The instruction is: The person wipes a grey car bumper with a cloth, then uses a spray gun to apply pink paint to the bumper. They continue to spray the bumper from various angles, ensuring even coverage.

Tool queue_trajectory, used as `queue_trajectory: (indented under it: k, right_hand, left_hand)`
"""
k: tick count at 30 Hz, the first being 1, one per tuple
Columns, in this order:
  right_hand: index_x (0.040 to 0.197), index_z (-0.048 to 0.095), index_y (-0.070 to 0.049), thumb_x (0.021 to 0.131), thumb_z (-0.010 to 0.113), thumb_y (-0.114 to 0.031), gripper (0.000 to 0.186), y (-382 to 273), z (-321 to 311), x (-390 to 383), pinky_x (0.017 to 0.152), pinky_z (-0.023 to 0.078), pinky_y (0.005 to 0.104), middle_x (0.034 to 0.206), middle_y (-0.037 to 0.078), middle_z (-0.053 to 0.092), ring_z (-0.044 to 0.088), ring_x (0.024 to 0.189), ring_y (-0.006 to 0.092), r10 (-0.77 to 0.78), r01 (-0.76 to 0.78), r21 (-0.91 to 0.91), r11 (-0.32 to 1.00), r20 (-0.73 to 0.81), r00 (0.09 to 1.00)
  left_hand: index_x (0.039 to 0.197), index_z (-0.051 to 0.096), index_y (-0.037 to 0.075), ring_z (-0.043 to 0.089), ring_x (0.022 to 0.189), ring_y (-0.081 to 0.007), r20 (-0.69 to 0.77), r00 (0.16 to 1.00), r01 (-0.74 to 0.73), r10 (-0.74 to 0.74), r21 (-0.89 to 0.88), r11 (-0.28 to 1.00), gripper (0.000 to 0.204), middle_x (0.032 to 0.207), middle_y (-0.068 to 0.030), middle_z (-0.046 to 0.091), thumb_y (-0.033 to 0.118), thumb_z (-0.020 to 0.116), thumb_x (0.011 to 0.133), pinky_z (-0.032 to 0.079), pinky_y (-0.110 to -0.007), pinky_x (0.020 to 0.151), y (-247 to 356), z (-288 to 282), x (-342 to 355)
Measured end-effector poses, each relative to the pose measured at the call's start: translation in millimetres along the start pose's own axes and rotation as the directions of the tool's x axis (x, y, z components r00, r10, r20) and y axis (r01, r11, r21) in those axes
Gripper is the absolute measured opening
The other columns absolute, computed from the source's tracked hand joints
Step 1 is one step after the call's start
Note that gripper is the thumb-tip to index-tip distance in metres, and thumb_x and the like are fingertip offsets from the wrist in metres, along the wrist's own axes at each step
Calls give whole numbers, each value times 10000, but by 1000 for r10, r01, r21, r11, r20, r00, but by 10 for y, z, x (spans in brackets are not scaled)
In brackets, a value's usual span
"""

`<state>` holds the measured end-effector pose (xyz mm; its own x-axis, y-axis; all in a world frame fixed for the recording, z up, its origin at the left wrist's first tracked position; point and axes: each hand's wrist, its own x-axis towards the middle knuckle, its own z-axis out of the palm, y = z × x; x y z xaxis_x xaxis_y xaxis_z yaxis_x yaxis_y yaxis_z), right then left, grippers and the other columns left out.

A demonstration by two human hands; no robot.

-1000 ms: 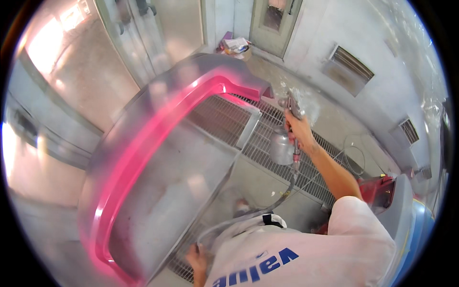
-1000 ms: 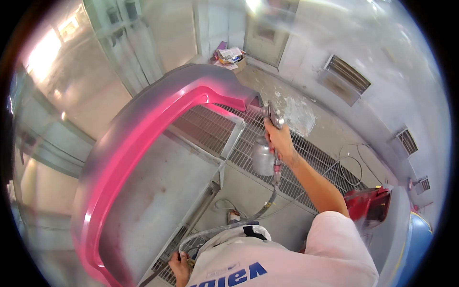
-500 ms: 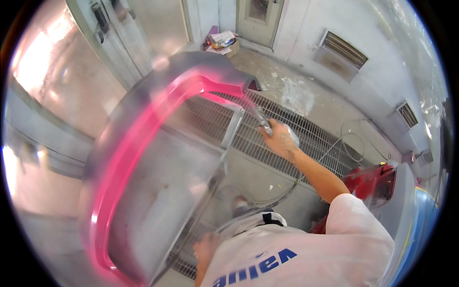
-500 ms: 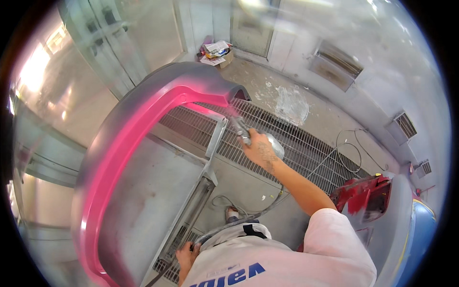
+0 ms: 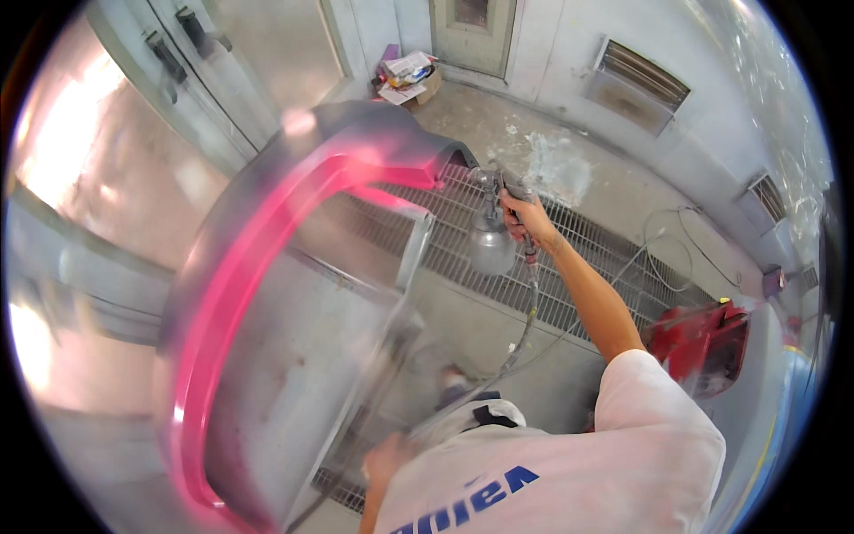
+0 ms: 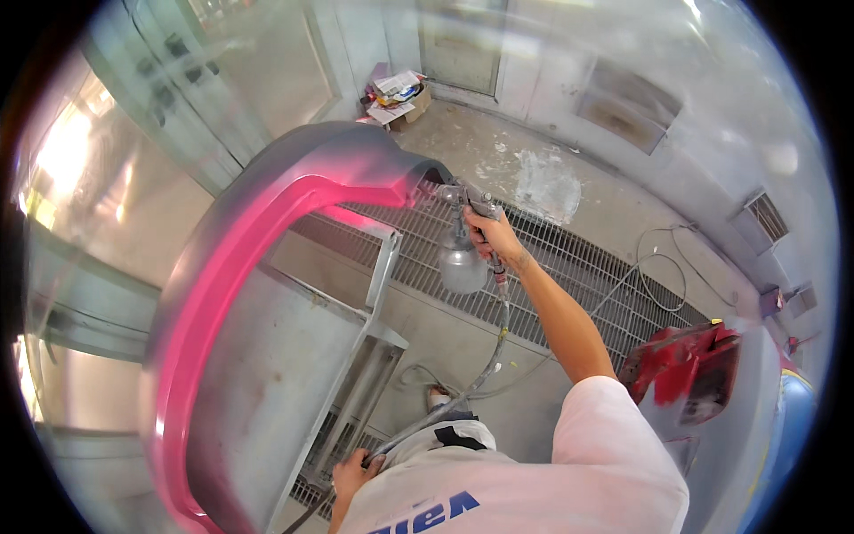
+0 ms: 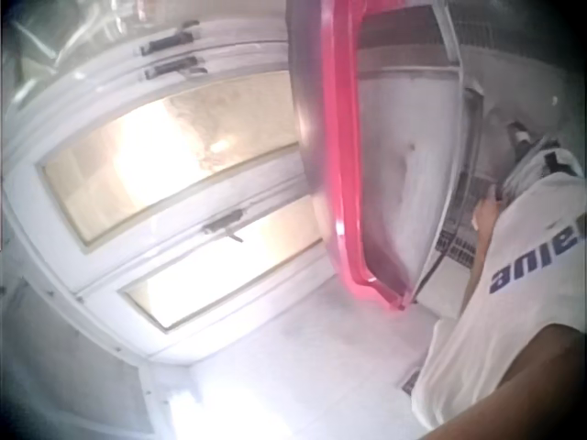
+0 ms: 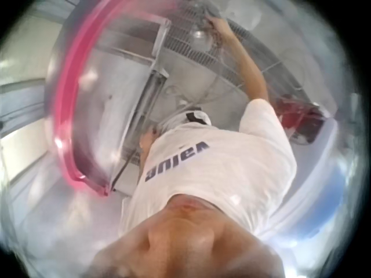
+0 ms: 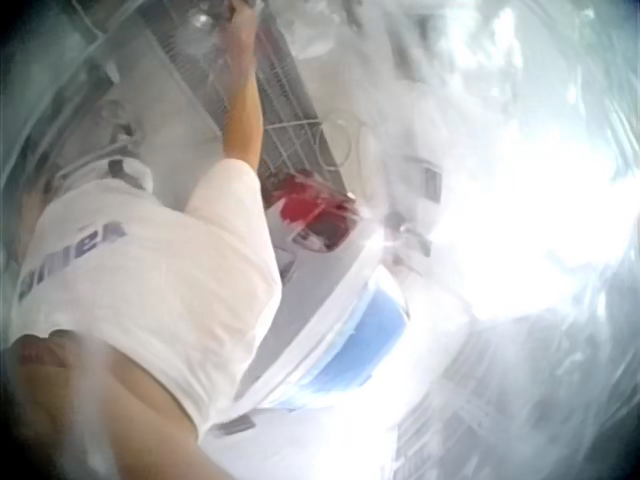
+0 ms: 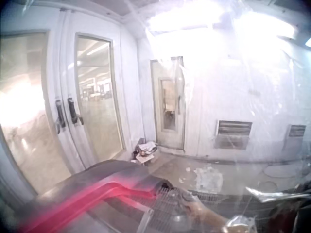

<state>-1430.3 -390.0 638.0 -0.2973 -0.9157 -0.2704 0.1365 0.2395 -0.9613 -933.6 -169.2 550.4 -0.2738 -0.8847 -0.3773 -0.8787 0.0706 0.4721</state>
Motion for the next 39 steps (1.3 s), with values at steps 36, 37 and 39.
queue_trajectory:
  k: [36, 37, 39]
  right_hand:
    - [880, 586, -95, 994, 662, -411, 345, -1758, 2263, -1189, 378, 320, 248, 602, -36, 463, 403, 434, 45, 99, 180, -395, 901, 591, 801]
    - [878, 589, -95, 1002, 654, -401, 336, -1837, 2375, -1244, 380, 322, 246, 605, -35, 467, 408, 438, 45, 128, 199, -375, 905, 687, 715]
    - [916, 600, -89, 1029, 606, -402, 332, -2037, 2516, -1364, 397, 346, 242, 643, -10, 526, 417, 433, 48, 166, 227, -389, 893, 752, 638]
  left_hand:
    - [1104, 654, 144, 712, 808, -374, -200, 979, 10, -39, -145, 989, 323, 991, -103, 732, 416, 688, 933, 567, -471, 668, -319, -41, -443]
    - [1125, 643, 151, 710, 808, -374, -212, 977, -8, -20, -132, 991, 320, 999, -99, 729, 402, 687, 933, 568, -476, 665, -289, -63, -500]
    - [1167, 622, 163, 707, 808, -373, -233, 972, -37, 11, -109, 993, 322, 1015, -91, 722, 375, 684, 933, 568, -486, 658, -235, -89, -639]
